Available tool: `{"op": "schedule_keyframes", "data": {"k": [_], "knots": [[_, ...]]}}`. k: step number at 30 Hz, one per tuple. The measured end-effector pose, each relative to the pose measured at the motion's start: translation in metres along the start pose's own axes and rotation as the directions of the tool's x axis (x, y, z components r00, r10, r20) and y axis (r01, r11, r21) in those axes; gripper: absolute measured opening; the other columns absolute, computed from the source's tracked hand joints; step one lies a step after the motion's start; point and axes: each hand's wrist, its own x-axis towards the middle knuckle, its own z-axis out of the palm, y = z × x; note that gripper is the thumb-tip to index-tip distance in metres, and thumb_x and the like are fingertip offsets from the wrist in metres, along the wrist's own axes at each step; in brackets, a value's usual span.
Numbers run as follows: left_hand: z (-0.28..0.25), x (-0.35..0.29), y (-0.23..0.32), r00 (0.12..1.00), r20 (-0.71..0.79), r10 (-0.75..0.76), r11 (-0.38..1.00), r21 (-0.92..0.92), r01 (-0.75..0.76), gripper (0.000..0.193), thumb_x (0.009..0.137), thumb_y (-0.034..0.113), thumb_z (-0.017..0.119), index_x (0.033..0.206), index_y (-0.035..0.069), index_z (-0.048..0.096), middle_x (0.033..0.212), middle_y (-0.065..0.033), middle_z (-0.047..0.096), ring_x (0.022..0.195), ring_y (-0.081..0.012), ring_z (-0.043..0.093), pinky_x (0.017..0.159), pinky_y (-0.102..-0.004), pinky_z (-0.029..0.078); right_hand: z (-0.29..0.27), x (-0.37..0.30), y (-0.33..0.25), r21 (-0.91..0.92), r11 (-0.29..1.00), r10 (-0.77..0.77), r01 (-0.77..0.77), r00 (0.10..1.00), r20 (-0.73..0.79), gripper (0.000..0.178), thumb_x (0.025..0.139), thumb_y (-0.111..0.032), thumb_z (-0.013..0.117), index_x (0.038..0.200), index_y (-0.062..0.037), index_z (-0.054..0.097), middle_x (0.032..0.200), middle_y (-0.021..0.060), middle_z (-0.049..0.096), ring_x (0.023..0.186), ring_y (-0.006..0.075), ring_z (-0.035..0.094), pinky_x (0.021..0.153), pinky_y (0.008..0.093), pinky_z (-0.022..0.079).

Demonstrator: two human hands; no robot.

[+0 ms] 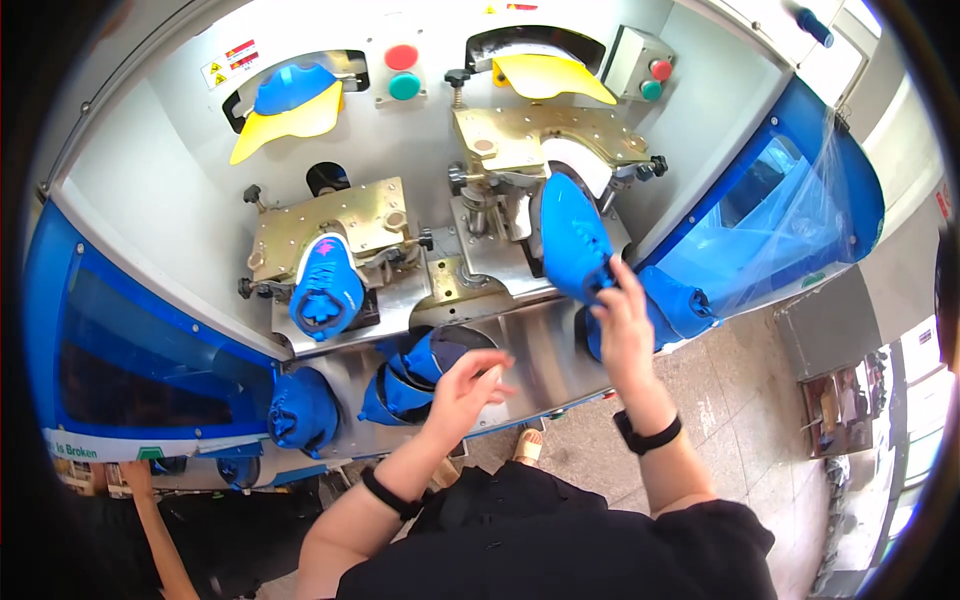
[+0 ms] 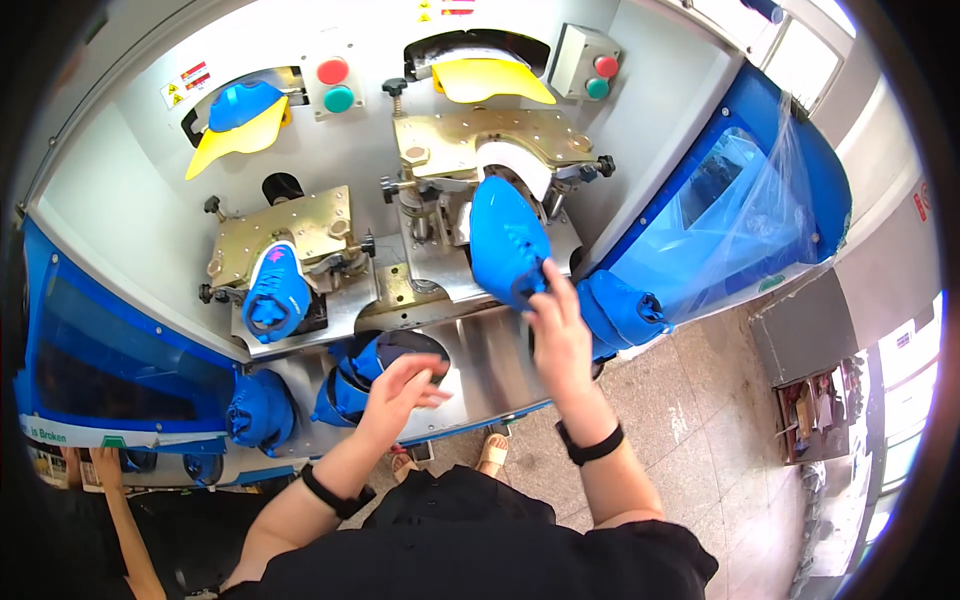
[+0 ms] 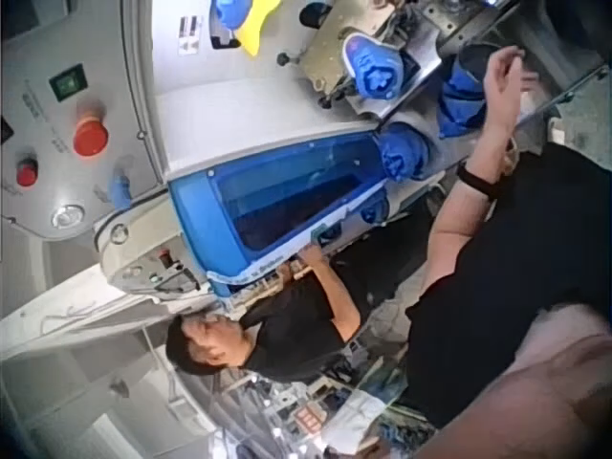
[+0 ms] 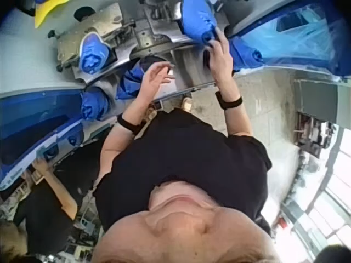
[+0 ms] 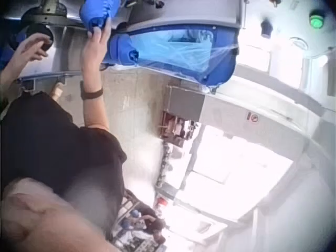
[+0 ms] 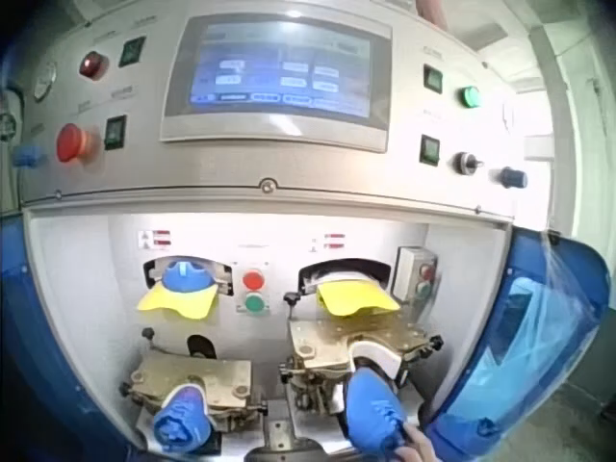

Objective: Operates a machine to press and shape shoe uppers onto lasts.

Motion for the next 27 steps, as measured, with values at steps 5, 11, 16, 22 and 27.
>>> {"op": "schedule_keyframes", "data": {"k": [5,11,16,22,27], "knots": [[0.083,0.091,-0.006,0.998,-0.053,-0.033,0.958,-0.288,0.016,0.054,0.099,0.023,0.057,0.141,0.003,0.029,0.122,-0.0142,0.06,0.096,-0.0281,0.069,0.083,-0.0349,0.055,0.004,-0.016,0.019,-0.109,0.993,0.061,-0.044,0.986,0.156,0.023,0.079,0.0,0.07,0.099,-0.0041,0.061,0.141,0.0162,0.05,0.104,0.0306,0.064,0.081,0.0369,0.055],[0.106,0.143,-0.009,0.925,-0.344,-0.159,0.946,-0.32,0.044,0.05,0.091,0.024,0.07,0.119,-0.004,0.039,0.098,-0.0141,0.066,0.077,-0.0203,0.069,0.069,-0.0287,0.058,-0.001,0.013,0.044,-0.007,1.0,0.015,-0.013,0.975,0.222,0.03,0.082,-0.015,0.07,0.11,-0.0084,0.06,0.139,0.0146,0.051,0.109,0.0337,0.059,0.089,0.0415,0.05],[0.103,0.158,-0.003,0.896,-0.437,-0.077,0.97,-0.24,-0.033,0.046,0.093,0.025,0.068,0.116,0.004,0.034,0.101,-0.0167,0.064,0.076,-0.0227,0.07,0.064,-0.0304,0.058,0.028,0.053,0.052,0.129,0.991,-0.028,0.018,0.997,0.074,0.041,0.087,-0.03,0.066,0.122,-0.0111,0.06,0.139,0.0138,0.051,0.126,0.0382,0.048,0.102,0.048,0.041],[0.109,0.164,-0.005,0.887,-0.458,-0.059,0.983,-0.182,-0.029,0.039,0.096,0.026,0.063,0.115,0.005,0.036,0.1,-0.0166,0.062,0.079,-0.024,0.07,0.067,-0.0346,0.059,0.059,0.054,0.066,0.213,0.974,0.039,-0.084,0.977,0.209,0.035,0.092,-0.033,0.061,0.12,-0.0136,0.062,0.135,0.012,0.054,0.129,0.0418,0.044,0.104,0.0484,0.04],[0.111,0.165,-0.004,0.864,-0.5,-0.058,0.986,-0.165,-0.03,0.04,0.094,0.025,0.066,0.112,0.004,0.037,0.099,-0.0188,0.065,0.074,-0.0227,0.069,0.065,-0.0338,0.058,0.06,0.055,0.064,0.23,0.968,0.045,-0.097,0.974,0.222,0.028,0.094,-0.026,0.057,0.117,-0.0115,0.063,0.129,0.0121,0.057,0.126,0.0394,0.046,0.104,0.0455,0.041]]}}
